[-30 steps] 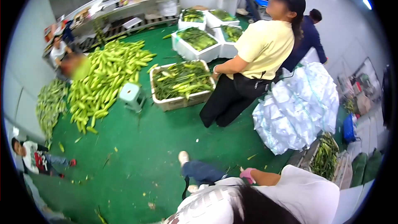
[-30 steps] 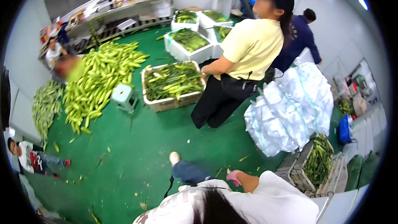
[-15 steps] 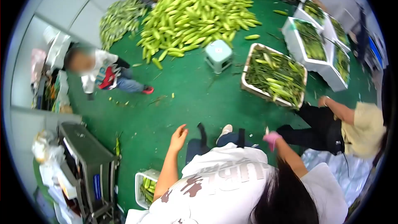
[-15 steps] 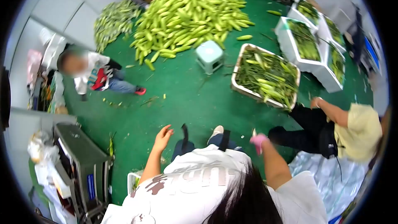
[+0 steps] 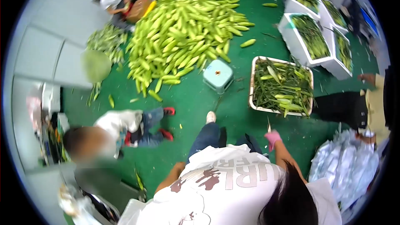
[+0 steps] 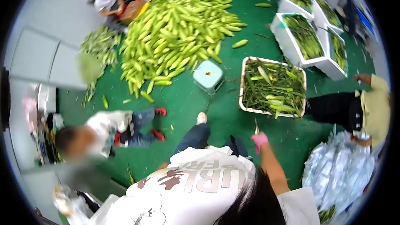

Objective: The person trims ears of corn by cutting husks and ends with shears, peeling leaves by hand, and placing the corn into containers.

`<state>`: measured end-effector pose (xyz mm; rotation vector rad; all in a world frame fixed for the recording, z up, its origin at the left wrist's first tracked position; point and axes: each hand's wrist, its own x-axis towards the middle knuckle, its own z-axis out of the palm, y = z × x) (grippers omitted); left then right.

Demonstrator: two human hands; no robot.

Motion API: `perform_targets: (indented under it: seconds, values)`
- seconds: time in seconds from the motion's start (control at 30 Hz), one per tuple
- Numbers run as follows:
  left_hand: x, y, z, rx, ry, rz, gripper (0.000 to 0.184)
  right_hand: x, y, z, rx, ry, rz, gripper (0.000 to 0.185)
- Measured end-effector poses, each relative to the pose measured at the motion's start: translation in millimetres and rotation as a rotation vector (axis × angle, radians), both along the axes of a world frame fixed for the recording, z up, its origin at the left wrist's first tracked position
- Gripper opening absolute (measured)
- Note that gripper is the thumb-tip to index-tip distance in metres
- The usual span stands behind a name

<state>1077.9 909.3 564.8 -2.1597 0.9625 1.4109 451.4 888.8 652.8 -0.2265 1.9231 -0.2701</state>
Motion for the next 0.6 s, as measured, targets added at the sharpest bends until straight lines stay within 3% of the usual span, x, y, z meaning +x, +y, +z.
perform_targets:
  seconds: [0.03,0.07,0.1,0.17,0.2,0.27,0.33,0.47,0.53,0.6]
  values:
    - [0,-53,-12,0.18,-0.034,0.037,0.043,-3,28,-15,0.188,-0.071,0.017,0.036]
    - [9,-120,-9,0.014,0.074,-0.178,0.04,-2,61,-19,0.19,-0.103,0.02,0.035]
    - [7,-189,-3,-0.148,0.189,-0.389,0.037,8,98,-28,0.224,-0.037,-0.179,0.037]
    - [-46,-295,29,-0.624,0.23,-0.002,0.019,18,224,-120,0.07,-0.055,-0.086,0.032]
    - [-61,-352,23,-0.639,0.284,0.033,0.022,22,278,-156,-0.008,-0.062,-0.043,0.03]
    - [-129,-426,57,-0.53,0.31,0.237,0.031,24,238,-67,0.175,-0.109,-0.374,0.029]
    - [-192,-464,62,-0.495,0.351,0.165,0.031,16,205,-27,0.195,-0.134,-0.603,0.028]
    - [-312,-462,24,-0.36,0.394,-0.012,0.035,12,160,-15,0.071,-0.196,-0.825,0.027]
    - [-392,-438,51,-0.289,0.422,-0.089,0.036,5,132,-18,0.013,-0.239,-0.902,0.027]
    - [-436,-447,56,-0.552,0.398,-0.854,0.037,-1,97,-15,-0.044,-0.284,-0.959,0.028]
